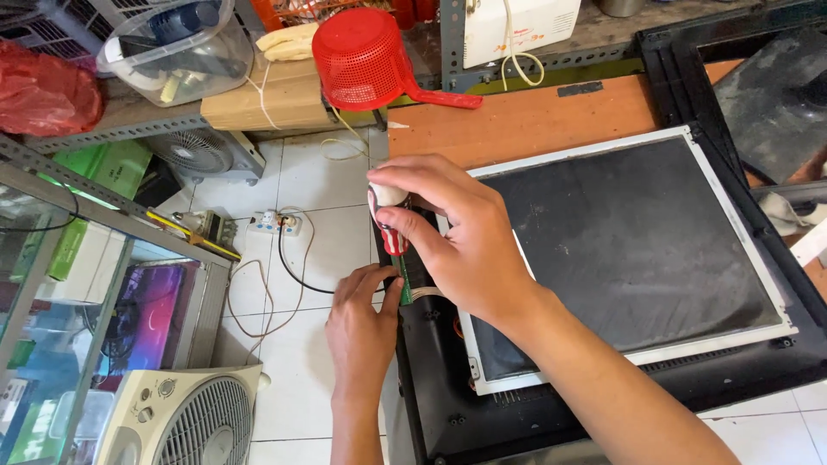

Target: Disassembling an LCD monitor to access and clean internal components using a screwdriver and a brush.

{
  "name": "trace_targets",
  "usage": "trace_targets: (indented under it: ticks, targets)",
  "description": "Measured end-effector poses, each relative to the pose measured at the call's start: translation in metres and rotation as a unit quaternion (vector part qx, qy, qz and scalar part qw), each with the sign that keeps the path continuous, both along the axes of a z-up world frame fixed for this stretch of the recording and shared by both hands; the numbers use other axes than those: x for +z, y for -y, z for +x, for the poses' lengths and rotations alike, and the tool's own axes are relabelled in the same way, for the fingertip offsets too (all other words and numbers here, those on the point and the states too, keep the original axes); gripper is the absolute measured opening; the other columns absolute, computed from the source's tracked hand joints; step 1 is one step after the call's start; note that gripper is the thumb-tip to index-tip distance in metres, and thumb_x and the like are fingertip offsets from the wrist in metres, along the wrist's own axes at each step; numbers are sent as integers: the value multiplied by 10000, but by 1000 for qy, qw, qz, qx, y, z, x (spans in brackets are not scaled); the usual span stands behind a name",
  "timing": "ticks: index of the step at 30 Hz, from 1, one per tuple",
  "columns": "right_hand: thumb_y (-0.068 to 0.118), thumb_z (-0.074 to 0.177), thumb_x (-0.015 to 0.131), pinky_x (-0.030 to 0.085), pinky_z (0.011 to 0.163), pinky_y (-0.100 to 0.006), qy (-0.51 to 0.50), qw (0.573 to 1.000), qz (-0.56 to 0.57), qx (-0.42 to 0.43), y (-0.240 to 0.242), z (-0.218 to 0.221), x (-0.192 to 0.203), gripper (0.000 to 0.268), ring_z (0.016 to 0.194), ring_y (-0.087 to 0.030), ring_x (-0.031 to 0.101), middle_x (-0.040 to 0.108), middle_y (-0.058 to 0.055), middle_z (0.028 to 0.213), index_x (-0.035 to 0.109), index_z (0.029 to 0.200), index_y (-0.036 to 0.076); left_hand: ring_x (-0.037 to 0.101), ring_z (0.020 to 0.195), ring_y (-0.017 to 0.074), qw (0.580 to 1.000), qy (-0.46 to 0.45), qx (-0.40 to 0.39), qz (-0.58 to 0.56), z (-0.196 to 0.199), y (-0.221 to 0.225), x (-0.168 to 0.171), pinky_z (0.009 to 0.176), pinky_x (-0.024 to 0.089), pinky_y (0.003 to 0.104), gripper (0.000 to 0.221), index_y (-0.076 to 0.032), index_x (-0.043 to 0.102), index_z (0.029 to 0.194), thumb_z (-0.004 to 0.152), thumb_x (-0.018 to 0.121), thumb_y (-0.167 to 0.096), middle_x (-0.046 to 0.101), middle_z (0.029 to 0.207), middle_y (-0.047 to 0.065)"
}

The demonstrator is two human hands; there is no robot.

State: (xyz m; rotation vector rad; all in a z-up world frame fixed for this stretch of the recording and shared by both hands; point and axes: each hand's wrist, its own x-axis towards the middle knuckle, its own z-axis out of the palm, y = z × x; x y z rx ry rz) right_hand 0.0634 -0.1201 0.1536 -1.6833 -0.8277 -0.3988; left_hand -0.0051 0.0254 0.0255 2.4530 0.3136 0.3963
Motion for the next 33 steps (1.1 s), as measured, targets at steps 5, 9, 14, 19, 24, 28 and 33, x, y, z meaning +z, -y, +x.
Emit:
trace_targets:
  ticks: [5, 9, 14, 19, 24, 28, 33]
  targets:
    - [19, 989, 668, 661, 944, -304, -48, 998, 46, 13, 7, -6, 8, 216, 1134, -225, 667, 667, -128, 1197, 663, 1204, 3, 539, 1174, 324, 989, 139, -34, 43, -1, 5, 11, 970, 452, 474, 106, -126, 704, 1069, 976, 653, -113, 602, 1291, 56]
    - [-43, 982, 669, 664, 960, -301, -61, 994, 83, 30, 24, -7, 18, 249, 1111, -244, 691, 653, -170, 1229, 636, 1229, -27, 609, 1103, 278, 984, 151, -75, -58, -1, 8, 20, 959, 488, 391, 114, -72, 633, 1100, 1013, 567, -37, 638, 1145, 88]
    - [-56, 974, 722, 609, 1063, -292, -98, 976, 173, -87, 61, 4, 18, 357, 1113, -219, 696, 684, -158, 1239, 608, 1310, -9, 658, 906, 143, 967, 38, -14, -252, -8, 16, 36, 814, 515, 287, 165, -113, 669, 1124, 1036, 551, -187, 713, 981, 3]
    - [-28, 965, 682, 674, 852, -309, -254, 904, 335, -81, 99, 21, 0, 264, 999, -185, 716, 720, -74, 1096, 688, 1216, 54, 685, 870, 129, 962, 68, -37, -262, -12, 39, 55, 738, 513, 264, 148, -115, 707, 1080, 1012, 593, -183, 746, 954, 3]
    - [37, 954, 712, 671, 850, -356, -273, 861, 404, -148, 135, 24, -21, 246, 1005, -190, 740, 742, -33, 1074, 703, 1198, 67, 736, 874, 133, 969, 114, -41, -214, -14, 61, 63, 790, 572, 271, 128, -120, 734, 1043, 984, 621, -113, 766, 952, 1]
    - [16, 1032, 584, 672, 881, -352, -262, 840, 435, -190, 153, 17, -21, 241, 1012, -200, 735, 729, -93, 1110, 682, 1245, 71, 798, 931, 184, 909, 78, -101, -397, -20, 73, 63, 870, 648, 285, 140, -43, 764, 1028, 959, 660, -106, 786, 959, 73]
    - [250, 1095, 472, 694, 728, -352, -269, 829, 407, -273, 151, 2, -10, 230, 895, -189, 713, 689, -70, 1123, 636, 1246, 193, 769, 915, 219, 855, 61, -131, -497, -24, 89, 67, 839, 663, 331, 170, -11, 801, 1039, 919, 715, -95, 789, 934, 131]
